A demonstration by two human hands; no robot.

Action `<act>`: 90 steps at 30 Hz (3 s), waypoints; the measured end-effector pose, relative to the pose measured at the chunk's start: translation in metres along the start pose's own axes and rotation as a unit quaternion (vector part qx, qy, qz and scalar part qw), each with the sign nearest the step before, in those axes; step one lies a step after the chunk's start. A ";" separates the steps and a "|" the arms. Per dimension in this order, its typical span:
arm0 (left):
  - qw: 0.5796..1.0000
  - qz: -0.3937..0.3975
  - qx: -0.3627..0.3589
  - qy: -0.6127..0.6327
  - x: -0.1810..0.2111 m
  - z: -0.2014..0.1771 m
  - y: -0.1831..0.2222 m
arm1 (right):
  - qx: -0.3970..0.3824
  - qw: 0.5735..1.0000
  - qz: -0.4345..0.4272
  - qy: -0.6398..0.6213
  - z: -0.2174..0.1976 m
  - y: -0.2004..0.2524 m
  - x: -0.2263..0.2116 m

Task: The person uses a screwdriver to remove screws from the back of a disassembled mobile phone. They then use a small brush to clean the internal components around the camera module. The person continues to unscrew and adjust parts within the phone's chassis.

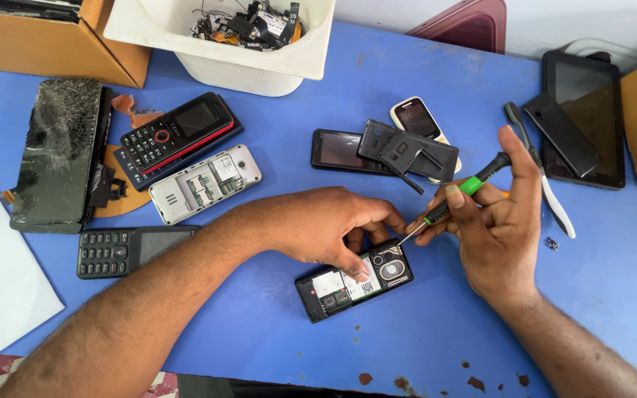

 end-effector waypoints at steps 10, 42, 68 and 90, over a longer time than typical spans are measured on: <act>1.000 0.014 0.012 0.000 0.001 0.001 -0.001 | -0.010 0.998 -0.056 0.028 -0.004 0.007 -0.004; 1.000 -0.014 0.026 -0.008 0.000 0.000 0.004 | -0.140 0.875 -0.310 0.344 -0.006 0.035 -0.039; 1.000 -0.003 0.016 0.015 -0.002 0.000 0.003 | -0.108 0.895 -0.311 0.301 -0.006 0.032 -0.041; 0.985 -0.024 -0.045 0.164 -0.007 -0.003 -0.003 | -0.178 0.727 -0.358 0.558 0.017 0.051 -0.063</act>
Point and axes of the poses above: each hand's wrist, its own y-axis away from the middle knuckle, its own z-axis out of the palm, x = y × z, the point moved 7 cm from there along -y, towards the middle knuckle, and after that the axes turned 14 degrees about -z, right-handed, at the moved point
